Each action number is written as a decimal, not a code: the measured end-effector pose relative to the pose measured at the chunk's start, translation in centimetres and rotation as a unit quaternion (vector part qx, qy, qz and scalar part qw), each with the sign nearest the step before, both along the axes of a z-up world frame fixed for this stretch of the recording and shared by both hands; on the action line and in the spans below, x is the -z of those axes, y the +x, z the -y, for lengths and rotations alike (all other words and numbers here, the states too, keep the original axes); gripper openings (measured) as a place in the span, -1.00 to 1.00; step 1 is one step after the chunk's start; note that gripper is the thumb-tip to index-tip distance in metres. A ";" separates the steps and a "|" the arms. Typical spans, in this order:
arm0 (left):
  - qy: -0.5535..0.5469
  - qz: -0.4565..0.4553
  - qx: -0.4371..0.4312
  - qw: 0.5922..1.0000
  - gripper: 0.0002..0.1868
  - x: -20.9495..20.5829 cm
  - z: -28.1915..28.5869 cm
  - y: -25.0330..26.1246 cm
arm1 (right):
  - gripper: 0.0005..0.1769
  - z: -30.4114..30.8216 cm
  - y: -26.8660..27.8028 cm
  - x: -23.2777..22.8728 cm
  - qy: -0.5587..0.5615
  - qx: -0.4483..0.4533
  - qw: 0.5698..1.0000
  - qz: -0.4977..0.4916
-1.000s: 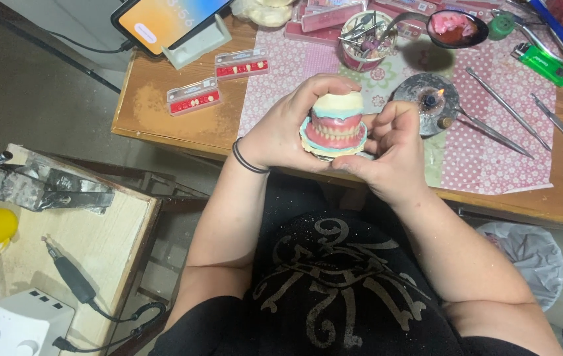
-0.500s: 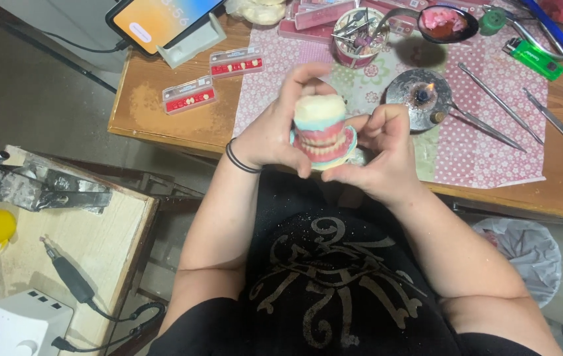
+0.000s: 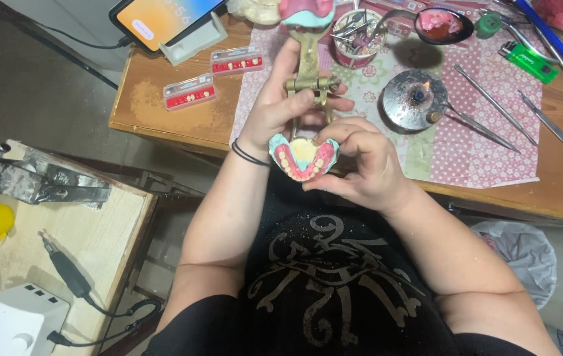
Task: Trimming dental components with a rotary tool and applying material to a denture model on an articulator.
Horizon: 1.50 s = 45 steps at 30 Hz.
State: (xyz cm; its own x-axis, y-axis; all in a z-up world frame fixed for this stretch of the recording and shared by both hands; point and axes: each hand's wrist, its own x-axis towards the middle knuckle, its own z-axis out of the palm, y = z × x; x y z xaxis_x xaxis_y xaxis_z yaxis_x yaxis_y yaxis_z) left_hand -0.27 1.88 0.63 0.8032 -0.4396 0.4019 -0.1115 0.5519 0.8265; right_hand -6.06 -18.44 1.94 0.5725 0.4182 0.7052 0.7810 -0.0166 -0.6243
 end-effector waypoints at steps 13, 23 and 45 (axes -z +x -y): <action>0.107 -0.121 -0.055 0.985 -0.19 -4.1 0.6 0.7 | -0.68 4.0 1.1 -4.1 -0.183 0.031 0.977 0.104; 0.080 -0.172 -0.051 0.981 -0.20 -3.9 2.9 1.0 | -0.84 5.3 1.5 -5.4 -0.210 0.034 0.973 0.090; 0.030 -0.187 -0.069 0.979 -0.39 -4.4 6.6 1.6 | -0.88 20.3 3.9 -3.7 -0.319 0.409 0.853 -0.045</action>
